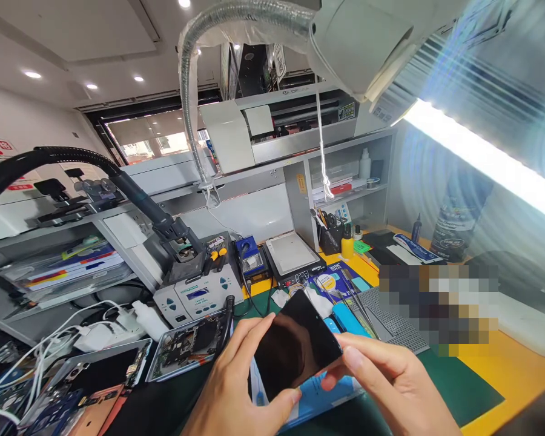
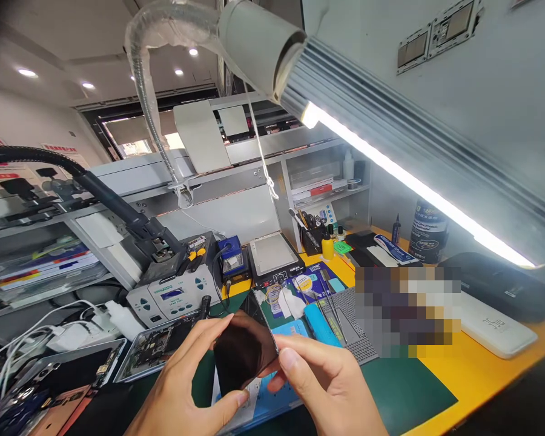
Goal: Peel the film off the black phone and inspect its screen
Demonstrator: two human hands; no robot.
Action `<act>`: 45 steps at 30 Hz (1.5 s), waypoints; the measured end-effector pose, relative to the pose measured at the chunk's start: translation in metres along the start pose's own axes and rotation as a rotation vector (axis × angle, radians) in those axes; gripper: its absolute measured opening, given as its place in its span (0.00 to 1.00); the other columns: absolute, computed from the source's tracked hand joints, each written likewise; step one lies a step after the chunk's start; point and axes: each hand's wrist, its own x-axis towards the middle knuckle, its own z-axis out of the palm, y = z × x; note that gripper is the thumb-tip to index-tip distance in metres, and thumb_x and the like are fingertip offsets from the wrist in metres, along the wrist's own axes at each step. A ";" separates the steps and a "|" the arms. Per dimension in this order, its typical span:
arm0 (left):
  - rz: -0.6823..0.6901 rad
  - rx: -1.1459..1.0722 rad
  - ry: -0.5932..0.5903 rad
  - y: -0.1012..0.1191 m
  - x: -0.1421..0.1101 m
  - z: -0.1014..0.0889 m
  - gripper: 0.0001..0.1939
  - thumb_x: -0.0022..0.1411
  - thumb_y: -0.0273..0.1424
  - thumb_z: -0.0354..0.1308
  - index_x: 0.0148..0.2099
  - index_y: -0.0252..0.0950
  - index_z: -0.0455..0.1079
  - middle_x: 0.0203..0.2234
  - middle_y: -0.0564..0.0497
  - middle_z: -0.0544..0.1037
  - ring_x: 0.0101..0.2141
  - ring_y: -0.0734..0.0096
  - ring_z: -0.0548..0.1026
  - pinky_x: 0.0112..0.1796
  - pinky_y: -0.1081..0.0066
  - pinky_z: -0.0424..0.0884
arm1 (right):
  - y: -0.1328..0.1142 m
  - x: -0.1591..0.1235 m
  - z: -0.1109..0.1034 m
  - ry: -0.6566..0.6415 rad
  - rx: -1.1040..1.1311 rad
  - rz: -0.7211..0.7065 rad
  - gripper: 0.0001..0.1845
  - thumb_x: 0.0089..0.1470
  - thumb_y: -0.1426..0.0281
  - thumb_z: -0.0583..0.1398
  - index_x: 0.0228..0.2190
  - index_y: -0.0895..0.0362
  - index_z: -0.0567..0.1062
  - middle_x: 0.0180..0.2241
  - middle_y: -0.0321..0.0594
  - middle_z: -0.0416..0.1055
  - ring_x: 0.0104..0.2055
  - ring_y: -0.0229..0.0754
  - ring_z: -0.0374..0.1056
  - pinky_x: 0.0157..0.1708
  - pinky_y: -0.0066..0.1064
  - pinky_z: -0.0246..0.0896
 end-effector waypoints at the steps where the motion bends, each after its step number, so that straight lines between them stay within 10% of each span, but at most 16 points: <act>1: 0.019 0.025 0.023 -0.001 0.000 0.001 0.39 0.53 0.31 0.64 0.67 0.48 0.63 0.61 0.50 0.74 0.60 0.60 0.76 0.62 0.57 0.74 | 0.001 0.000 0.000 0.008 0.005 0.003 0.19 0.69 0.52 0.60 0.34 0.47 0.86 0.31 0.35 0.84 0.35 0.42 0.79 0.41 0.23 0.73; 13: 0.273 0.345 0.311 -0.007 0.002 0.011 0.42 0.50 0.32 0.68 0.66 0.42 0.59 0.51 0.45 0.81 0.48 0.56 0.84 0.46 0.61 0.85 | 0.004 0.000 0.003 0.096 -0.005 0.044 0.20 0.65 0.50 0.62 0.33 0.50 0.86 0.30 0.39 0.83 0.34 0.45 0.79 0.39 0.26 0.74; 31: 0.215 0.314 0.310 -0.010 -0.009 0.020 0.41 0.59 0.35 0.65 0.70 0.44 0.51 0.54 0.41 0.74 0.52 0.52 0.80 0.48 0.55 0.84 | 0.002 0.007 0.007 0.096 0.505 0.118 0.19 0.62 0.51 0.66 0.29 0.51 0.85 0.28 0.39 0.80 0.30 0.43 0.77 0.34 0.29 0.71; 37: 0.074 0.003 0.308 -0.001 -0.011 0.030 0.39 0.55 0.30 0.62 0.68 0.46 0.59 0.60 0.45 0.73 0.58 0.51 0.76 0.55 0.54 0.78 | -0.008 0.005 0.007 0.116 0.639 0.146 0.17 0.58 0.48 0.68 0.37 0.46 0.89 0.33 0.37 0.85 0.31 0.46 0.80 0.38 0.34 0.72; 45: -0.109 -0.490 -0.010 0.000 -0.005 0.017 0.37 0.45 0.34 0.68 0.61 0.44 0.74 0.55 0.50 0.80 0.53 0.55 0.79 0.53 0.64 0.78 | 0.018 -0.003 0.021 -0.051 0.594 0.008 0.28 0.64 0.42 0.58 0.60 0.36 0.76 0.66 0.37 0.69 0.71 0.57 0.60 0.65 0.49 0.62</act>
